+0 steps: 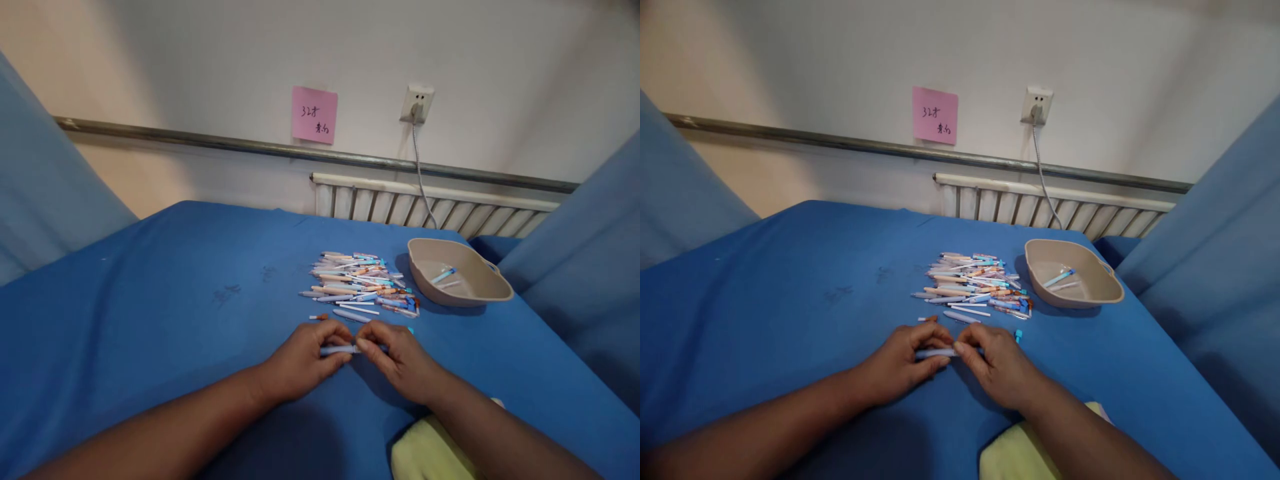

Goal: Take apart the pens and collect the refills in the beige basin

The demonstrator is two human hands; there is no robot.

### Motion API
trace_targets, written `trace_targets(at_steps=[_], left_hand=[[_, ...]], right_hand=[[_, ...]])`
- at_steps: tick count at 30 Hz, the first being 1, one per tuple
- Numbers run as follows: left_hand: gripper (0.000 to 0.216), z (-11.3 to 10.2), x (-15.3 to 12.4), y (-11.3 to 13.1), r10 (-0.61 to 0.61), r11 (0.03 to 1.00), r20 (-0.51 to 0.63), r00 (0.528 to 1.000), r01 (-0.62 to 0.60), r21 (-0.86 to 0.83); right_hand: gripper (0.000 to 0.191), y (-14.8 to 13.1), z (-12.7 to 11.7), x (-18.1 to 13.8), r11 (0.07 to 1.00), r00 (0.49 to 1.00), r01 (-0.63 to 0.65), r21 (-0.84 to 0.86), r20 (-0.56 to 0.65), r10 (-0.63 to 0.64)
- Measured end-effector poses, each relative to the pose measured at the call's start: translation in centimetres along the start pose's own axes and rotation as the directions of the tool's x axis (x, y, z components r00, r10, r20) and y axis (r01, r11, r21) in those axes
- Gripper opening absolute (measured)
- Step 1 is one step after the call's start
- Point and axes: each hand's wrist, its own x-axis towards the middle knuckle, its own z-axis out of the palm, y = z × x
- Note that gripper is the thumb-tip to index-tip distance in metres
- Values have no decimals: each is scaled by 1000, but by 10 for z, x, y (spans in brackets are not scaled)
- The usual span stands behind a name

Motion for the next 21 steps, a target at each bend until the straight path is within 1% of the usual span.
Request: trace_targets(at_steps=[1,3,5,7,10,13,15,17,19,21], left_hand=[[14,0,1,-1,-32,998,6,999,33,-52],[16,1,3,-2,-87,989,17,996,88,-121],[18,1,3,-4,-103,985,15,995,104,-134],[20,1,3,-4,-92,988,-1,996,91,-123],[29,0,4,-6,-114,978,-24,993,108,-178],[41,-4,9,-10,-186,940,-66,980,158,-301],[46,-8,13,-14,-235,916,-86,968,190,-354],[52,-11,16,-18,-285,897,-57,957,246,-367],[56,-13,17,-20,-334,888,0,943,314,-336],[54,-14,16,-20,-362,887,32,932,355,-297]], right_hand=[[11,0,0,-1,999,1000,-21,31,-14,21],[12,-1,0,-1,998,999,-30,58,-32,32],[7,0,0,-1,999,999,5,45,-31,-3],[3,0,-1,-1,998,999,49,31,-19,-48],[5,0,-2,-1,998,998,63,10,-30,-63],[4,2,-2,-2,999,996,42,-16,-81,-43],[4,5,-2,-1,999,993,30,-28,-115,-33],[5,7,-2,-1,999,989,22,-38,-142,-28],[6,8,-2,0,999,988,22,-45,-153,-29],[8,9,-2,1,998,988,36,-44,-147,-42]])
